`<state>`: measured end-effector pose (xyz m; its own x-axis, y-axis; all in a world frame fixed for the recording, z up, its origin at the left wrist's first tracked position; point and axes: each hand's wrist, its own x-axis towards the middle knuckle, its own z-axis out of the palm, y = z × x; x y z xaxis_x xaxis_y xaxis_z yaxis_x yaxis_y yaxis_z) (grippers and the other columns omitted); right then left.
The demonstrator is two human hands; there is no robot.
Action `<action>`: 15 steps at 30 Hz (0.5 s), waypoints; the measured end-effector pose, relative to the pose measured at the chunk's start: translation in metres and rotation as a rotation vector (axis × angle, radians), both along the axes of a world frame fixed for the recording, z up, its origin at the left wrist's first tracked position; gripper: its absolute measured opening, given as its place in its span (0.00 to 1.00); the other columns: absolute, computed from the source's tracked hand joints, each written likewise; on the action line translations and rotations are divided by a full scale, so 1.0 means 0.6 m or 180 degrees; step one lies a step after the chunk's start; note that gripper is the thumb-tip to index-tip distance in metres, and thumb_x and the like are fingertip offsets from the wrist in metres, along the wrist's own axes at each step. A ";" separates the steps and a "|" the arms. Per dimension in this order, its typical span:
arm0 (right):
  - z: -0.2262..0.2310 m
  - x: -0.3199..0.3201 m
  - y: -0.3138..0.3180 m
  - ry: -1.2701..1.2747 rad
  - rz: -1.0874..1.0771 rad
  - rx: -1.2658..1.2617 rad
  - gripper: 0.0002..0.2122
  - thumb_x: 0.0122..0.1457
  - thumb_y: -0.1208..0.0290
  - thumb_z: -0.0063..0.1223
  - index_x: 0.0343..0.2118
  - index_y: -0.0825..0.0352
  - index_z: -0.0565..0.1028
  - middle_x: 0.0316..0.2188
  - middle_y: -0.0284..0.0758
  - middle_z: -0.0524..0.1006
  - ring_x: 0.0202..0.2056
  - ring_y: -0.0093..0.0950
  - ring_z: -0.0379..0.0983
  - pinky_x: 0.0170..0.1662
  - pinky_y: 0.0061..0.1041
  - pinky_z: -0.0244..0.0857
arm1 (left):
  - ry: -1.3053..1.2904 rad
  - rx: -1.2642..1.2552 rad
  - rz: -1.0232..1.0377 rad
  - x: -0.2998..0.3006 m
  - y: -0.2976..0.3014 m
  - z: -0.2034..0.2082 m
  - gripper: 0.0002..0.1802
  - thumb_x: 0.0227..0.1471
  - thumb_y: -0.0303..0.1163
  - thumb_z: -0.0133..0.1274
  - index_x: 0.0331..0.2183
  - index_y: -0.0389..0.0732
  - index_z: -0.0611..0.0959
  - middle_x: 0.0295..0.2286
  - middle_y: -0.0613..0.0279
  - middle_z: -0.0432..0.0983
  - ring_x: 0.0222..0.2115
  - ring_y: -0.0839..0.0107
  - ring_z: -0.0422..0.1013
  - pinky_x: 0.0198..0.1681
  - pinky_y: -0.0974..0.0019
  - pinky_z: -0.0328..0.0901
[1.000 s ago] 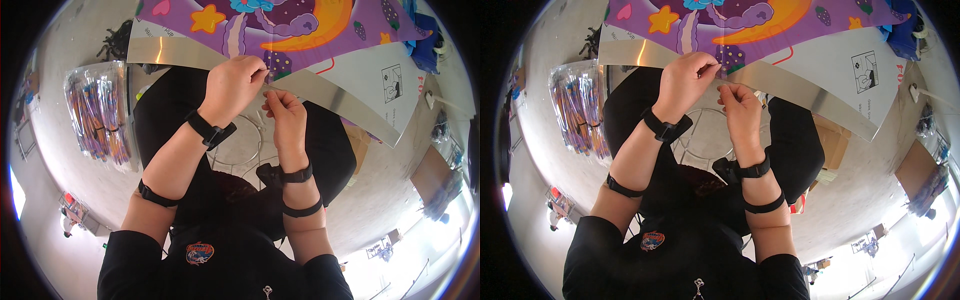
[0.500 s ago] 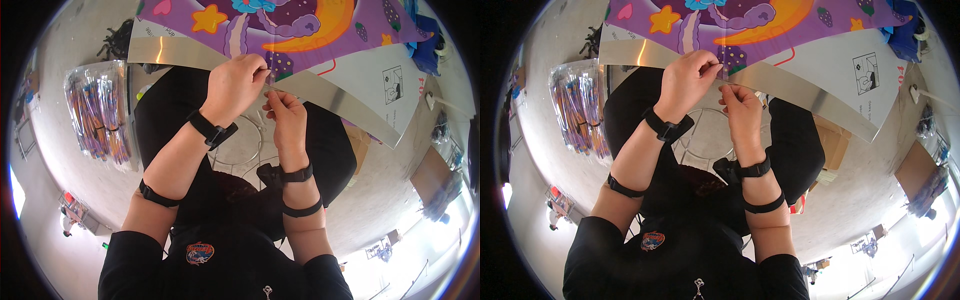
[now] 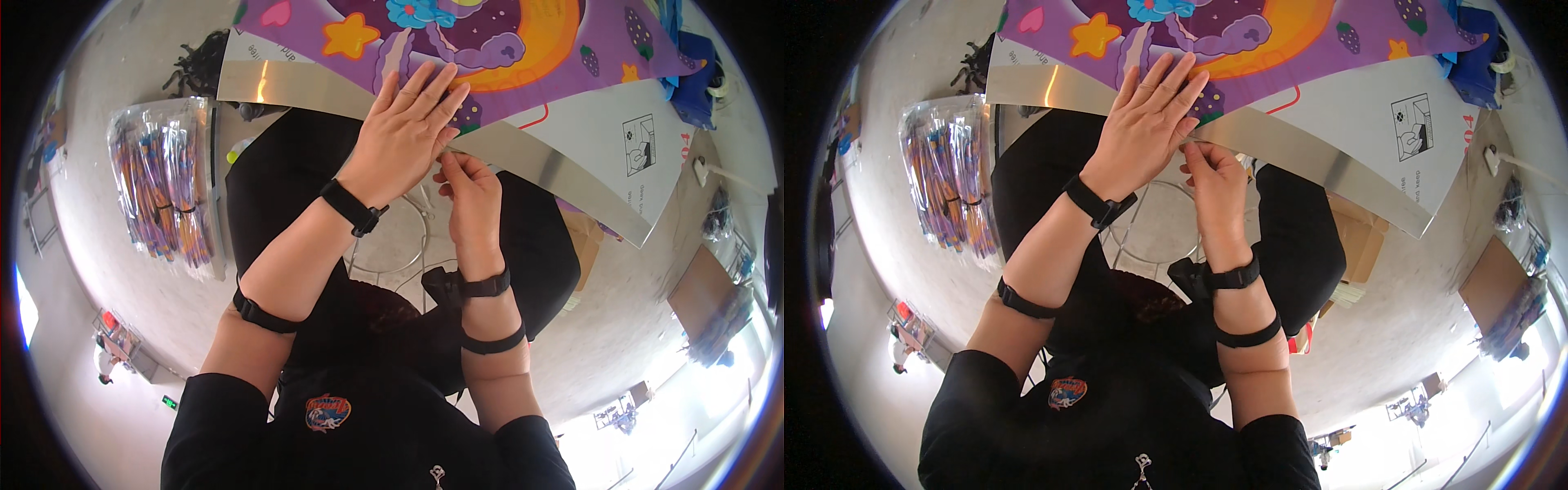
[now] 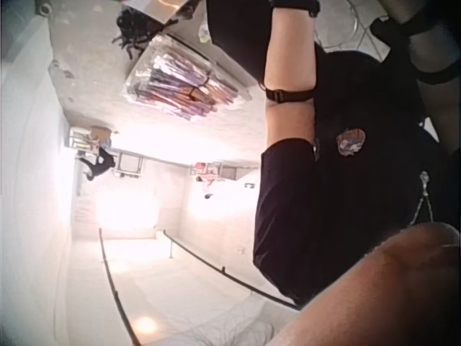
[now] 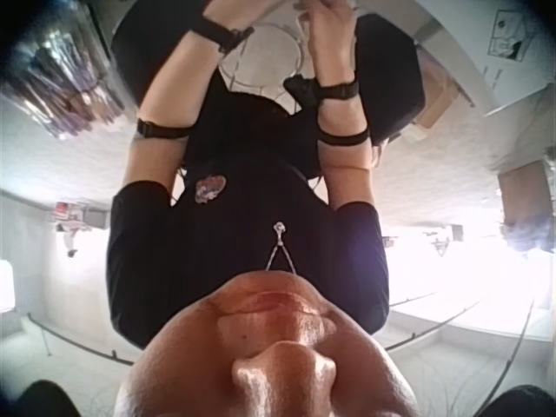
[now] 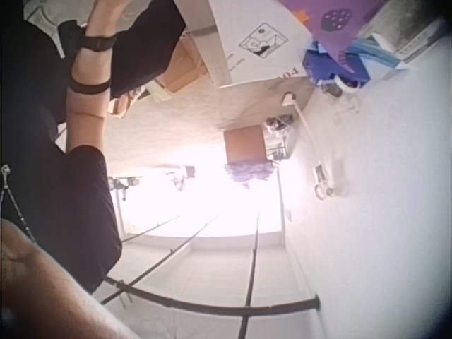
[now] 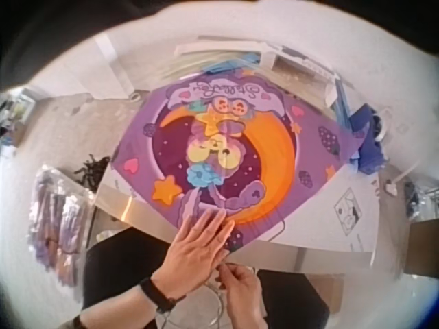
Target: The person unfolds a purple kite sail on a table, smooths it out, and inserts a thin rod into the sail's pockets. They then pull tape from a dispenser and apply pieces to secure the rod to the sail.
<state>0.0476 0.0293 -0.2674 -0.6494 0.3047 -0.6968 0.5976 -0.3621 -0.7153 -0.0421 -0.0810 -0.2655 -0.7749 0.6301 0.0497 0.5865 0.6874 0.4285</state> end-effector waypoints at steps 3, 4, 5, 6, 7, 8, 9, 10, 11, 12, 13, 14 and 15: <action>-0.001 0.005 -0.002 0.0038 0.0053 0.0026 0.08 0.59 0.70 0.53 0.33 0.71 0.77 0.25 0.29 0.75 0.26 0.17 0.68 0.28 0.15 0.59 | 0.0050 -0.0094 -0.0044 0.001 -0.007 0.008 0.30 0.56 0.36 0.48 0.59 0.49 0.63 0.61 0.64 0.54 0.62 0.62 0.51 0.63 0.52 0.45; -0.001 0.008 -0.002 -0.0007 0.0049 -0.0039 0.08 0.59 0.70 0.53 0.34 0.71 0.77 0.26 0.30 0.75 0.26 0.17 0.69 0.28 0.15 0.59 | -0.0040 -0.0113 -0.0069 0.006 -0.008 0.007 0.30 0.56 0.36 0.48 0.60 0.48 0.62 0.61 0.64 0.53 0.62 0.62 0.50 0.63 0.52 0.44; -0.001 0.012 -0.001 -0.0051 0.0043 -0.0104 0.08 0.59 0.70 0.53 0.34 0.71 0.77 0.27 0.30 0.76 0.27 0.17 0.69 0.28 0.15 0.59 | -0.0129 -0.0131 -0.0096 0.010 -0.009 0.006 0.31 0.56 0.35 0.48 0.60 0.48 0.61 0.62 0.64 0.52 0.62 0.62 0.49 0.64 0.52 0.43; -0.001 0.013 -0.004 -0.0035 0.0052 -0.0114 0.08 0.59 0.70 0.53 0.34 0.71 0.77 0.27 0.30 0.76 0.27 0.17 0.69 0.28 0.15 0.59 | -0.0113 -0.0141 -0.0087 0.011 -0.013 0.009 0.31 0.56 0.35 0.48 0.60 0.48 0.61 0.62 0.64 0.52 0.62 0.62 0.49 0.64 0.52 0.43; -0.002 0.014 -0.006 -0.0036 0.0150 -0.0118 0.08 0.59 0.70 0.53 0.34 0.71 0.77 0.27 0.29 0.76 0.28 0.17 0.69 0.29 0.15 0.60 | 0.0035 -0.0032 -0.0028 0.012 -0.017 0.011 0.26 0.56 0.36 0.48 0.56 0.46 0.67 0.58 0.62 0.58 0.60 0.62 0.54 0.62 0.52 0.47; -0.003 0.015 -0.008 -0.0036 0.0247 -0.0121 0.08 0.59 0.70 0.53 0.35 0.70 0.77 0.28 0.29 0.76 0.28 0.17 0.69 0.29 0.16 0.60 | 0.0183 0.0077 0.0031 0.012 -0.020 0.012 0.22 0.56 0.36 0.49 0.52 0.44 0.73 0.55 0.59 0.65 0.57 0.61 0.60 0.60 0.53 0.52; -0.005 0.017 -0.008 -0.0026 0.0250 -0.0119 0.08 0.59 0.70 0.53 0.35 0.70 0.77 0.28 0.29 0.76 0.28 0.17 0.69 0.29 0.16 0.60 | 0.0192 0.0078 0.0033 0.013 -0.024 0.010 0.22 0.56 0.36 0.49 0.52 0.44 0.73 0.55 0.59 0.65 0.57 0.61 0.60 0.60 0.53 0.52; -0.008 0.018 -0.007 0.0009 0.0306 -0.0069 0.08 0.59 0.70 0.53 0.35 0.70 0.77 0.29 0.29 0.76 0.29 0.18 0.70 0.30 0.16 0.61 | -0.0086 0.0810 0.0425 0.012 -0.027 0.006 0.16 0.56 0.35 0.49 0.46 0.41 0.76 0.47 0.59 0.70 0.49 0.62 0.66 0.53 0.57 0.58; -0.010 0.020 -0.007 0.0044 0.0362 -0.0019 0.08 0.59 0.70 0.53 0.35 0.70 0.77 0.30 0.29 0.76 0.30 0.18 0.70 0.30 0.17 0.61 | -0.0366 0.1542 0.0814 0.013 -0.032 0.006 0.12 0.56 0.35 0.49 0.39 0.39 0.79 0.39 0.58 0.76 0.41 0.63 0.72 0.46 0.61 0.64; -0.012 0.022 -0.007 0.0053 0.0358 -0.0018 0.08 0.59 0.70 0.53 0.35 0.70 0.77 0.30 0.29 0.76 0.30 0.18 0.70 0.30 0.17 0.61 | -0.0358 0.1543 0.0808 0.021 -0.037 0.012 0.12 0.56 0.35 0.49 0.39 0.39 0.79 0.39 0.58 0.76 0.41 0.63 0.72 0.46 0.61 0.64; -0.014 0.024 -0.007 0.0068 0.0319 -0.0049 0.08 0.59 0.69 0.53 0.36 0.69 0.77 0.30 0.29 0.76 0.30 0.18 0.70 0.30 0.17 0.61 | -0.1130 0.1752 0.1280 0.034 -0.043 0.021 0.10 0.57 0.35 0.49 0.33 0.39 0.78 0.31 0.61 0.74 0.33 0.68 0.70 0.39 0.66 0.63; -0.015 0.026 -0.007 0.0083 0.0279 -0.0079 0.08 0.59 0.69 0.53 0.36 0.69 0.76 0.31 0.28 0.76 0.30 0.18 0.70 0.31 0.17 0.62 | -0.1911 0.1942 0.1747 0.043 -0.046 0.026 0.11 0.57 0.36 0.50 0.27 0.39 0.77 0.23 0.64 0.73 0.25 0.73 0.68 0.31 0.71 0.63; -0.016 0.026 -0.007 0.0093 0.0281 -0.0076 0.08 0.59 0.69 0.53 0.36 0.69 0.76 0.31 0.28 0.76 0.30 0.18 0.70 0.31 0.17 0.62 | -0.1902 0.1947 0.1744 0.048 -0.049 0.025 0.11 0.57 0.36 0.50 0.27 0.39 0.77 0.23 0.64 0.73 0.25 0.73 0.68 0.31 0.71 0.63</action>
